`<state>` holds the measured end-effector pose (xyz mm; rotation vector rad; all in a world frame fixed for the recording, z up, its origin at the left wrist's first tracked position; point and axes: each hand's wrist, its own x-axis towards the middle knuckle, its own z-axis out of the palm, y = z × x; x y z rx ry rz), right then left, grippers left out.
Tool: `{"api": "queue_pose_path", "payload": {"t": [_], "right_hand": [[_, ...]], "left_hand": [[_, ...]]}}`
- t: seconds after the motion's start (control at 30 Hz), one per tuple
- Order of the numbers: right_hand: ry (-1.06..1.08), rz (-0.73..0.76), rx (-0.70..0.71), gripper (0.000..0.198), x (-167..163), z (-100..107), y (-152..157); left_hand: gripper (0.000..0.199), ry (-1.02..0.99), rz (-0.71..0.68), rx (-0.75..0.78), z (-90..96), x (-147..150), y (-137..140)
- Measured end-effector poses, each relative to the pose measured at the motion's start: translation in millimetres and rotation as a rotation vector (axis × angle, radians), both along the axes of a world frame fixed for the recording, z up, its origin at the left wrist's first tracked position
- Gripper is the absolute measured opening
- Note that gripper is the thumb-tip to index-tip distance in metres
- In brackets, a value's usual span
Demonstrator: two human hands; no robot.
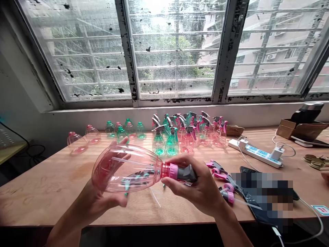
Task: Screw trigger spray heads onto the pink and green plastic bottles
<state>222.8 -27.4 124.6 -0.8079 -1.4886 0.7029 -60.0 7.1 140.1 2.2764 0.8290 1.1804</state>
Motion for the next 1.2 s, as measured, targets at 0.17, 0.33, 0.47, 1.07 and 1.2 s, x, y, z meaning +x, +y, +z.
{"api": "queue_pose_path", "payload": {"t": [0.17, 0.33, 0.47, 1.07, 1.2], "right_hand": [[0.017, -0.030, -0.011, 0.026, 2, 3, 0], [0.032, 0.008, -0.003, 0.022, 3, 2, 4], [0.031, 0.009, 0.028, 0.024, 3, 1, 2], [0.141, 0.132, -0.039, 0.026, -1, -1, 6], [0.201, 0.210, -0.079, 0.024, -1, 0, 8]], "left_hand": [[0.109, -0.049, -0.047, 0.030, -1.7, 2, 2], [0.108, -0.048, -0.032, 0.094, -5.5, 3, 0], [0.111, -0.104, -0.094, 0.040, -1.2, 3, -1], [0.102, -0.109, -0.037, 0.079, -0.6, 2, 0], [0.102, -0.107, -0.098, 0.171, -1.8, -1, 1]]}}
